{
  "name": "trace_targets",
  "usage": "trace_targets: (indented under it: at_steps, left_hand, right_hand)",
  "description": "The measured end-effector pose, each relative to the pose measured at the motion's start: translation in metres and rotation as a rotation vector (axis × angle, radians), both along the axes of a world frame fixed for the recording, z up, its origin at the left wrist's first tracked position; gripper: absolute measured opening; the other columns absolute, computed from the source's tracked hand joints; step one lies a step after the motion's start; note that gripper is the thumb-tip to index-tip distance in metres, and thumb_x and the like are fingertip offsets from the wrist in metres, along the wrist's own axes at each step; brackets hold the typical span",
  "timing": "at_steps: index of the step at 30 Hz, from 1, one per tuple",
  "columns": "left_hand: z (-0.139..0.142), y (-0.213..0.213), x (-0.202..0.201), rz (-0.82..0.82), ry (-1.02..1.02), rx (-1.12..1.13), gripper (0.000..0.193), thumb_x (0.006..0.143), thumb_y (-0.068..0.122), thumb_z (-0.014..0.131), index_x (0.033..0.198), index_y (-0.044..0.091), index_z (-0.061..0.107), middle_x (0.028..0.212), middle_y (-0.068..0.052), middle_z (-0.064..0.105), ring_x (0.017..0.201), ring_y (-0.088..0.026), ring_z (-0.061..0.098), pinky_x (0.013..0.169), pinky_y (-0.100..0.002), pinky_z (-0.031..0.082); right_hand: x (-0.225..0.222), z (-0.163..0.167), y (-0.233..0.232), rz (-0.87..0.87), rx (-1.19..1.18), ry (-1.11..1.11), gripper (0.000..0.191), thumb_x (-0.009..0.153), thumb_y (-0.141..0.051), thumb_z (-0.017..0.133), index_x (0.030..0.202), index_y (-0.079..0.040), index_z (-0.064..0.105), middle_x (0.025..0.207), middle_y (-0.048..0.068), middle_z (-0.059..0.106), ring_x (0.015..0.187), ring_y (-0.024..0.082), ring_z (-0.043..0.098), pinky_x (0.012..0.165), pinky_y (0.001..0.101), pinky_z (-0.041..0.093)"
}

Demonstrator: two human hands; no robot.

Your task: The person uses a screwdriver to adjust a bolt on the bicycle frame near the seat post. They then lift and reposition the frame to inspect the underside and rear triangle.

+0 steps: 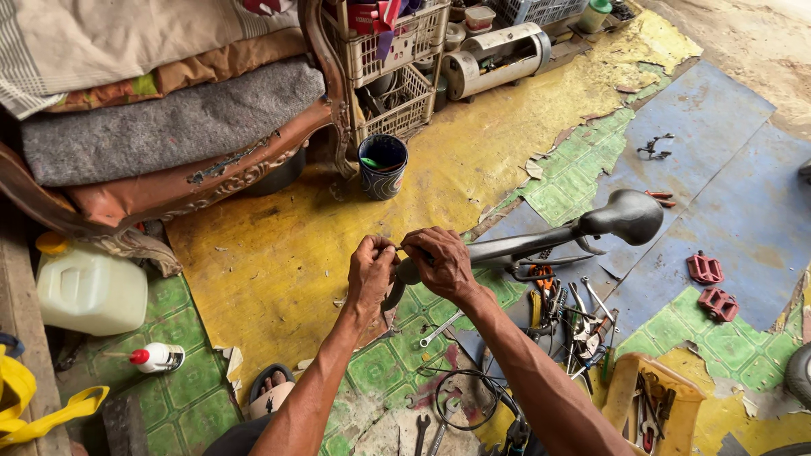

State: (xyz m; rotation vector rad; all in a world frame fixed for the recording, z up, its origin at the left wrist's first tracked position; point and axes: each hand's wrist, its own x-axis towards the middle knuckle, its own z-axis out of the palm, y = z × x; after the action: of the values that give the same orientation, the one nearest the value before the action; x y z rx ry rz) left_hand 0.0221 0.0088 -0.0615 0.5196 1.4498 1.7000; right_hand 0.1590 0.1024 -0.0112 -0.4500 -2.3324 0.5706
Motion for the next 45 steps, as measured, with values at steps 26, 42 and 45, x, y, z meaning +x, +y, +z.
trace_targets:
  at_steps: [26,42,45]
  left_hand:
    - [-0.016,0.021,0.003,0.033,0.681,-0.097,0.018,0.096,0.020,0.061,0.100,0.002,0.065,0.091,-0.020,0.073,0.084,-0.037,0.070,0.075,-0.046,0.055]
    - [-0.017,0.016,0.010,-0.072,0.584,-0.010,0.014,0.101,0.017,0.059,0.102,0.002,0.059,0.087,-0.014,0.070,0.077,-0.026,0.069,0.070,-0.041,0.055]
    - [-0.017,0.015,0.009,-0.079,0.504,-0.063,0.013,0.099,0.016,0.061,0.102,0.004,0.062,0.086,-0.012,0.072,0.077,-0.023,0.070,0.069,-0.039,0.056]
  right_hand:
    - [0.019,-0.013,0.022,0.016,-0.025,-0.208,0.057,0.068,-0.027,0.090,0.112,-0.008,0.060,0.097,0.012,0.064,0.091,0.035,0.066,0.080,0.0434,0.052]
    - [0.019,-0.014,0.020,-0.004,-0.059,-0.214,0.055,0.071,-0.027,0.089,0.114,-0.009,0.061,0.099,0.011,0.066,0.092,0.033,0.067,0.081,0.0426,0.054]
    - [0.019,-0.013,0.019,-0.002,-0.048,-0.220,0.056,0.069,-0.027,0.089,0.114,-0.009,0.061,0.100,0.012,0.066,0.094,0.034,0.067,0.082,0.0434,0.053]
